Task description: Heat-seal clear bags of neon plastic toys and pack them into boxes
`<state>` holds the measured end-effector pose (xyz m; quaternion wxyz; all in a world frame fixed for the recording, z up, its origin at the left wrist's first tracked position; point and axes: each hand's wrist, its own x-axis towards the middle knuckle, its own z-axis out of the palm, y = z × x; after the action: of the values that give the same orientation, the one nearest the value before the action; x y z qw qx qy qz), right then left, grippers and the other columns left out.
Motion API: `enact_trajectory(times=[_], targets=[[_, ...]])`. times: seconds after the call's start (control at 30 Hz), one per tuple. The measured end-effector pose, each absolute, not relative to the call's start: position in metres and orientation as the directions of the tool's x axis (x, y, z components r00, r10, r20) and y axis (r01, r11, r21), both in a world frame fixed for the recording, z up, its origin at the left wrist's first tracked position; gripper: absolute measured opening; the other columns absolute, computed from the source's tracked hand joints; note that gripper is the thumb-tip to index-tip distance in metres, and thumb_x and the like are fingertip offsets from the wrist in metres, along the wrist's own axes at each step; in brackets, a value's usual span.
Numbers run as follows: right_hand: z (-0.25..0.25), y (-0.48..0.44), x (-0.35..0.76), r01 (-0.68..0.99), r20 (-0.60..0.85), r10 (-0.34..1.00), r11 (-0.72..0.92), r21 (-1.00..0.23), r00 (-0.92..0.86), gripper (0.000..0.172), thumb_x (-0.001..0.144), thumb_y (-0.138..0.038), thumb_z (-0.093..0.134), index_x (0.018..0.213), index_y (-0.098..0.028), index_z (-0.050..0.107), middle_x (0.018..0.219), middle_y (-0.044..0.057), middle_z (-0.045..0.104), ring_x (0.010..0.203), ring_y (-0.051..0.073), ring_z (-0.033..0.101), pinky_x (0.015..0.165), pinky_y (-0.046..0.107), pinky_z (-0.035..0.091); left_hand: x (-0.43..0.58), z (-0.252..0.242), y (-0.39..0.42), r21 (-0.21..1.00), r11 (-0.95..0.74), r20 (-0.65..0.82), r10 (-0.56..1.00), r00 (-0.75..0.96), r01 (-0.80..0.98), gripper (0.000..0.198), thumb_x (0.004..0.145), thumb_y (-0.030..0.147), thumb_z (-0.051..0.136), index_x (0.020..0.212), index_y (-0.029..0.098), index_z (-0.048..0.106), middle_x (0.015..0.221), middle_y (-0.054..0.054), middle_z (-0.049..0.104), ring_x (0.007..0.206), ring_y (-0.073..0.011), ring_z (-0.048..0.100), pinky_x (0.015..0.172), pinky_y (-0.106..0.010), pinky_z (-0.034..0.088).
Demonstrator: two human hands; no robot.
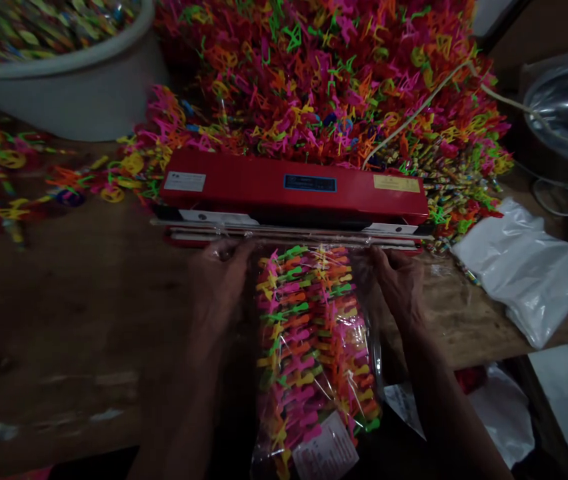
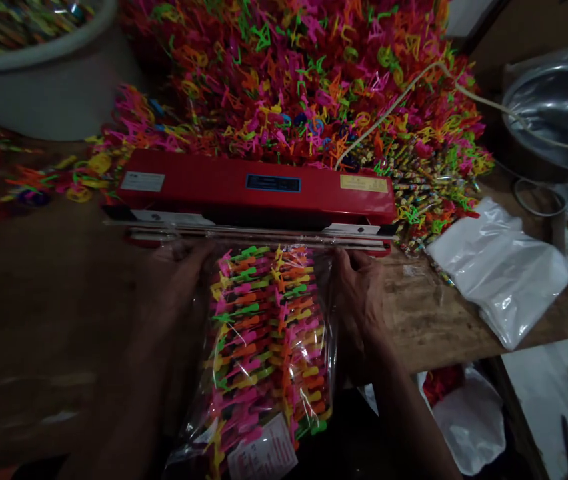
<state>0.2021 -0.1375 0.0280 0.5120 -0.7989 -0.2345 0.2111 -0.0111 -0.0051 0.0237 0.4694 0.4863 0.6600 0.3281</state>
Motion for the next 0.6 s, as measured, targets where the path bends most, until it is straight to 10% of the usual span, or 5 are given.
enact_trajectory(times=[0.27, 0.6], targets=[[0.019, -0.136, 0.204, 0.35, 0.023, 0.573, -0.467, -0.812, 0.819, 0.05, 0.088, -0.055, 0.06, 0.055, -0.02, 0.046, 0.053, -0.003, 0.037, 0.056, 0.011, 0.034, 0.053, 0.027, 0.024, 0.003, 0.035, 0.003, 0.864, 0.233, -0.193, 0.972, -0.133, 0.447, 0.024, 0.085, 0.025, 0.073, 0.066, 0.017, 0.06, 0.063, 0.002, 0.059, 0.063, -0.0134, 0.052, 0.063, -0.028, 0.038], [0.016, -0.131, 0.204, 0.55, 0.168, 0.558, -0.64, -0.537, 0.813, 0.045, 0.095, -0.053, 0.053, 0.065, -0.02, 0.062, 0.062, 0.006, 0.063, 0.055, 0.015, 0.046, 0.06, 0.031, 0.026, 0.008, 0.027, 0.001, 0.888, 0.226, -0.149, 0.965, -0.215, 0.4, 0.017, 0.081, 0.02, 0.077, 0.07, 0.016, 0.064, 0.068, 0.002, 0.064, 0.07, -0.0146, 0.059, 0.068, -0.027, 0.041]])
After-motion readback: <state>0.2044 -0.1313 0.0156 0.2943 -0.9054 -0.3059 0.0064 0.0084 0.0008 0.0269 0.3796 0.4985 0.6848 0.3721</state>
